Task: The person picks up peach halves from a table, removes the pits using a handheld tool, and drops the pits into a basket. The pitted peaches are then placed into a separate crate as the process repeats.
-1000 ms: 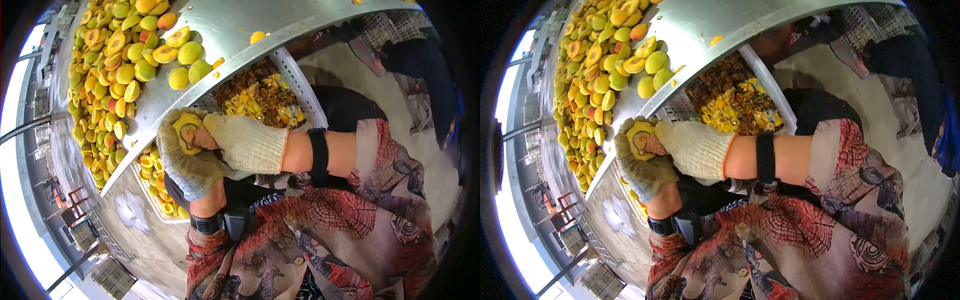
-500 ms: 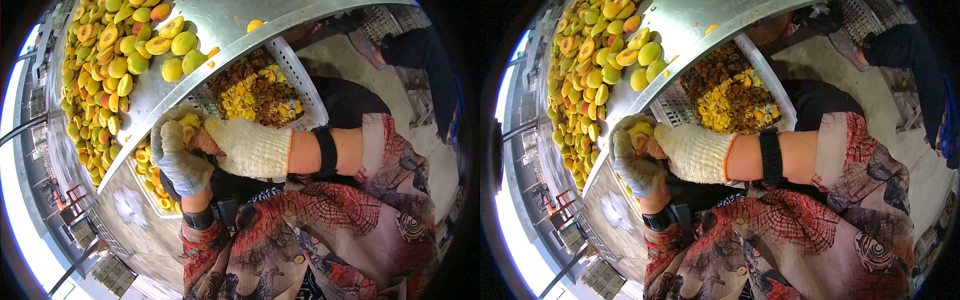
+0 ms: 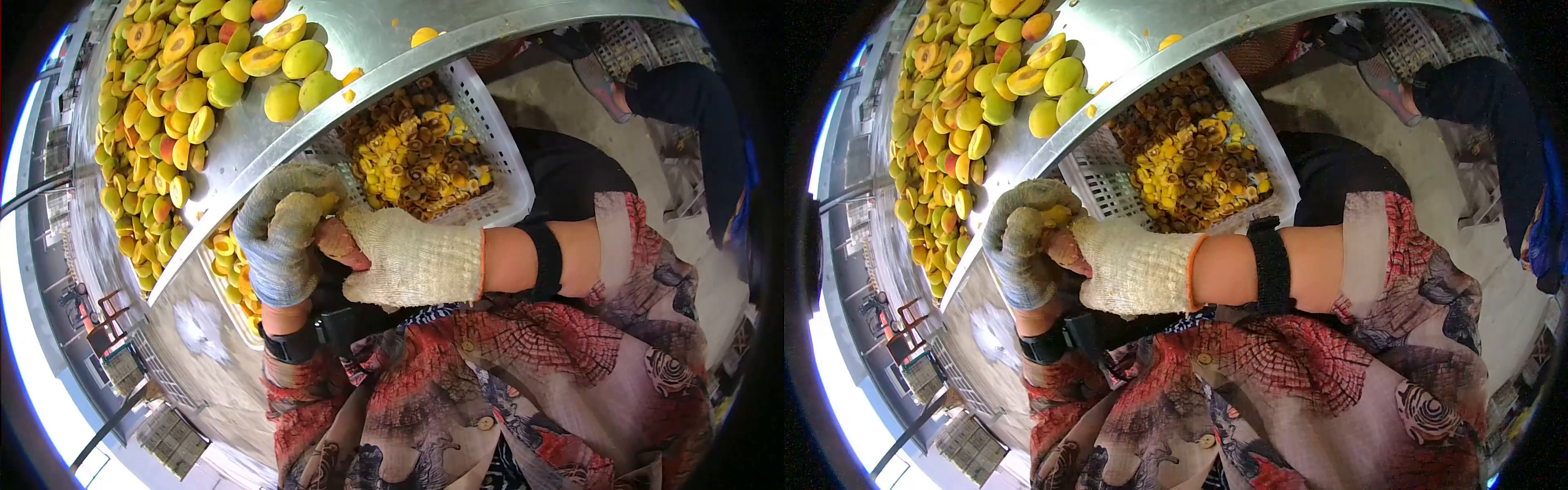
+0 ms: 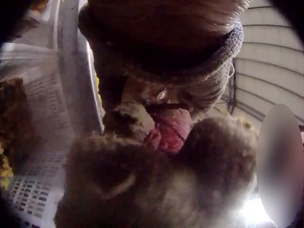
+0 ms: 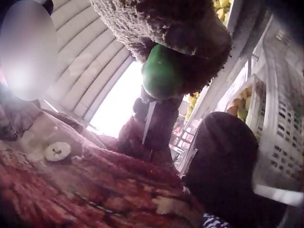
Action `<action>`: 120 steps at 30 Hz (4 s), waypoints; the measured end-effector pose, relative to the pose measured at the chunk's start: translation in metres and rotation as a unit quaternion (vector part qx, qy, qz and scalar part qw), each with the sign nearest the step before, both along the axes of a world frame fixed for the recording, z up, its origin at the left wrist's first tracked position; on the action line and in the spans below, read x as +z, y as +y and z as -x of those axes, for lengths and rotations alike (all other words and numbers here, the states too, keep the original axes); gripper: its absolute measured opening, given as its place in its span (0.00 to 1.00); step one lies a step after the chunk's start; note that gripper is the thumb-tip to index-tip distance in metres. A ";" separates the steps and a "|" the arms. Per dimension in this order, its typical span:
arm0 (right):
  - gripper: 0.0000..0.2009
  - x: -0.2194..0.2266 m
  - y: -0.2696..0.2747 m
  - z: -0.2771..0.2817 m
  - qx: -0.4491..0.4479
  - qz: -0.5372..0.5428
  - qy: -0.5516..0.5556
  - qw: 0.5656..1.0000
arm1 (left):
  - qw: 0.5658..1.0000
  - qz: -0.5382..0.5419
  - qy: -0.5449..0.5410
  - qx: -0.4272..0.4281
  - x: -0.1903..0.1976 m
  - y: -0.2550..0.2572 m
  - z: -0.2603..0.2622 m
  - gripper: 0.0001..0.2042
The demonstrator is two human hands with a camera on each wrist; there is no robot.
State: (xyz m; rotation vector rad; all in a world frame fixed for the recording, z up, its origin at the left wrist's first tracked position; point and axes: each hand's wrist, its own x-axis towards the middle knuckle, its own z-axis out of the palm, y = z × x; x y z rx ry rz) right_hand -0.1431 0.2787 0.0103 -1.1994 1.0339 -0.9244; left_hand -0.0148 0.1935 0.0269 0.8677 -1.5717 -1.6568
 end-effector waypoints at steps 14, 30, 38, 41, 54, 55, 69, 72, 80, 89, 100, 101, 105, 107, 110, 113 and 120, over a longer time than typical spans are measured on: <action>0.12 0.017 -0.014 0.018 0.147 -0.037 0.018 0.988 | 0.977 -0.125 0.173 0.023 -0.003 0.002 0.016 0.20; 0.08 -0.008 -0.018 0.027 0.107 0.072 0.550 0.825 | 0.913 0.053 -0.258 0.312 0.011 -0.066 -0.133 0.21; 0.06 -0.008 -0.023 0.020 0.100 0.126 0.529 0.834 | 0.742 0.202 -0.625 0.134 0.010 -0.229 -0.058 0.24; 0.07 -0.009 -0.022 0.020 0.097 0.148 0.549 0.817 | 0.692 0.218 -0.678 0.120 -0.011 -0.260 -0.045 0.26; 0.08 0.004 -0.027 0.027 -0.019 0.186 0.263 0.946 | 0.912 0.091 -0.382 0.116 -0.026 -0.204 -0.029 0.24; 0.09 0.006 -0.028 0.025 -0.086 0.175 0.185 0.963 | 0.956 -0.035 -0.262 0.128 -0.002 -0.175 -0.020 0.22; 0.16 0.008 -0.023 0.021 -0.151 0.165 0.261 0.939 | 0.940 -0.195 0.268 0.079 -0.012 -0.005 0.009 0.24; 0.14 0.012 -0.023 0.017 -0.140 0.149 0.298 0.932 | 0.938 -0.199 0.259 0.119 -0.016 -0.003 0.007 0.26; 0.12 -0.004 -0.021 0.009 -0.111 0.140 0.377 0.909 | 0.936 -0.182 0.251 0.165 -0.022 0.003 0.008 0.20; 0.11 -0.003 -0.021 0.004 -0.144 0.072 0.278 0.947 | 0.949 -0.126 0.225 0.184 -0.018 0.014 0.020 0.18; 0.13 -0.017 -0.016 0.002 -0.108 0.179 0.241 0.948 | 0.978 -0.033 0.111 0.173 -0.004 0.017 0.022 0.16; 0.14 -0.012 -0.014 0.001 -0.106 0.194 0.235 0.947 | 0.987 -0.026 0.087 0.130 -0.006 0.014 0.014 0.16; 0.17 -0.026 -0.015 -0.008 -0.100 0.147 0.255 0.951 | 0.990 0.001 0.053 0.129 -0.006 0.011 0.011 0.17; 0.19 -0.019 -0.015 -0.002 -0.023 0.170 0.203 0.964 | 0.995 0.017 0.032 0.090 -0.005 0.008 0.009 0.19; 0.21 -0.026 -0.008 -0.011 -0.090 0.226 0.241 0.940 | 0.996 0.026 0.034 0.074 -0.004 0.006 0.007 0.18; 0.20 -0.012 -0.006 -0.007 -0.099 0.193 0.171 0.961 | 0.997 0.041 0.023 0.059 -0.003 0.005 0.006 0.18; 0.18 -0.021 -0.001 -0.009 -0.039 0.192 0.179 0.964 | 0.997 0.074 0.016 0.033 0.001 0.004 0.004 0.16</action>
